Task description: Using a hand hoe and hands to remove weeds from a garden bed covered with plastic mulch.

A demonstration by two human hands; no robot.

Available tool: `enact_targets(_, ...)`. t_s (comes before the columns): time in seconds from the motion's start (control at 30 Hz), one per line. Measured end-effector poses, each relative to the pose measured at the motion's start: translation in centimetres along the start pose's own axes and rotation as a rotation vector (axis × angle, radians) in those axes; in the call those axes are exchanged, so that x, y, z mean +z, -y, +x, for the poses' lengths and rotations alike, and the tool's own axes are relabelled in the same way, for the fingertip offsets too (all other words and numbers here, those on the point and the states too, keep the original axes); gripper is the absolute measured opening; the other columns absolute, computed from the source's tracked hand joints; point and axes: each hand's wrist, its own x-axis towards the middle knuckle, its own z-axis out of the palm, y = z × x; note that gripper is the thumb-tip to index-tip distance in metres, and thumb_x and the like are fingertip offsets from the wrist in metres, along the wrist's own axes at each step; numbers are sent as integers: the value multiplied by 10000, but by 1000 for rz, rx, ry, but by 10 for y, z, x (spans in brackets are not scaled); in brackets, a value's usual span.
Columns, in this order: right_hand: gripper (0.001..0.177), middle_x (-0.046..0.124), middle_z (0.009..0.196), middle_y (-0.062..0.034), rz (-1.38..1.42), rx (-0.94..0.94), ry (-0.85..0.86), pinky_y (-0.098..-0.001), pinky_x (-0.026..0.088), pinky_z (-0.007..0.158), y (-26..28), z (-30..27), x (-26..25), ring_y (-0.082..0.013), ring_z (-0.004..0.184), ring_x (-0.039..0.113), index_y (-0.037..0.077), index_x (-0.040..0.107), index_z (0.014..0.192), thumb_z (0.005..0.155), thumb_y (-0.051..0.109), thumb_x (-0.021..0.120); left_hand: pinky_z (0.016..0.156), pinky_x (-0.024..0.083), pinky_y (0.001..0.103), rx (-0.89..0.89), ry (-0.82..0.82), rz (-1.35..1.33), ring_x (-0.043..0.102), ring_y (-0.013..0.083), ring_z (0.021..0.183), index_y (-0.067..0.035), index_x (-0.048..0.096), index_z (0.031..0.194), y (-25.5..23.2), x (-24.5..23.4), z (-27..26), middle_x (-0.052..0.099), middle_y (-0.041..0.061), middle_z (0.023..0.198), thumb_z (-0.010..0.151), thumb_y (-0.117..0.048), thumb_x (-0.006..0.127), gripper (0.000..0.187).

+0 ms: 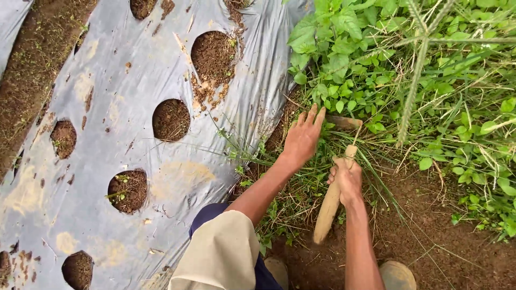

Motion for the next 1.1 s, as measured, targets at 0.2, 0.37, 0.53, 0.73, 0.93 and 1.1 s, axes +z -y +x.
enact_targets(0.2, 157, 526, 617, 6, -74, 20, 60, -306, 536, 486, -11, 11, -15, -136, 486, 548, 86, 529, 991, 1020, 229, 588, 1082, 525, 550, 29, 105, 131, 518, 417, 1388, -87, 399, 1557, 26, 36, 13, 448, 255, 1566, 863, 159, 599, 762)
enact_targets(0.37, 165, 514, 586, -17, -35, -129, -48, -312, 544, 488, 0, 17, -21, -120, 477, 549, 97, 505, 902, 1019, 189, 576, 841, 650, 420, -25, 55, 83, 703, 341, 1125, -118, 585, 1367, 52, 81, 25, 635, 230, 1326, 959, 119, 508, 478)
enact_targets(0.53, 157, 515, 604, 26, 85, -70, -31, -275, 550, 484, -14, 21, 12, -103, 474, 538, 126, 526, 925, 1040, 233, 535, 753, 663, 371, -47, 46, 97, 737, 309, 1044, -73, 631, 1302, 57, 89, 19, 665, 225, 1282, 1008, 57, 480, 355)
enact_targets(0.73, 167, 549, 610, -31, -55, -64, -16, -317, 555, 497, -36, 26, 8, -148, 489, 567, 78, 559, 913, 1012, 211, 580, 719, 661, 382, -89, 70, 48, 758, 279, 916, 8, 662, 1254, 58, 80, 6, 678, 262, 1256, 975, 110, 474, 352)
enact_targets(0.93, 199, 520, 589, -2, 136, -91, -9, -300, 543, 498, -16, 27, 25, -119, 499, 564, 134, 521, 877, 977, 293, 590, 654, 655, 352, -78, 28, 64, 755, 239, 799, 11, 677, 1209, 59, 70, -3, 698, 244, 1208, 934, 134, 473, 363)
enact_targets(1.1, 153, 528, 586, -5, -56, 90, 81, -321, 526, 476, -52, 45, 8, -148, 471, 530, 96, 553, 899, 947, 240, 565, 987, 575, 404, 9, 143, 331, 573, 348, 1330, -57, 629, 1349, 31, 20, -8, 551, 248, 1466, 890, 119, 538, 500)
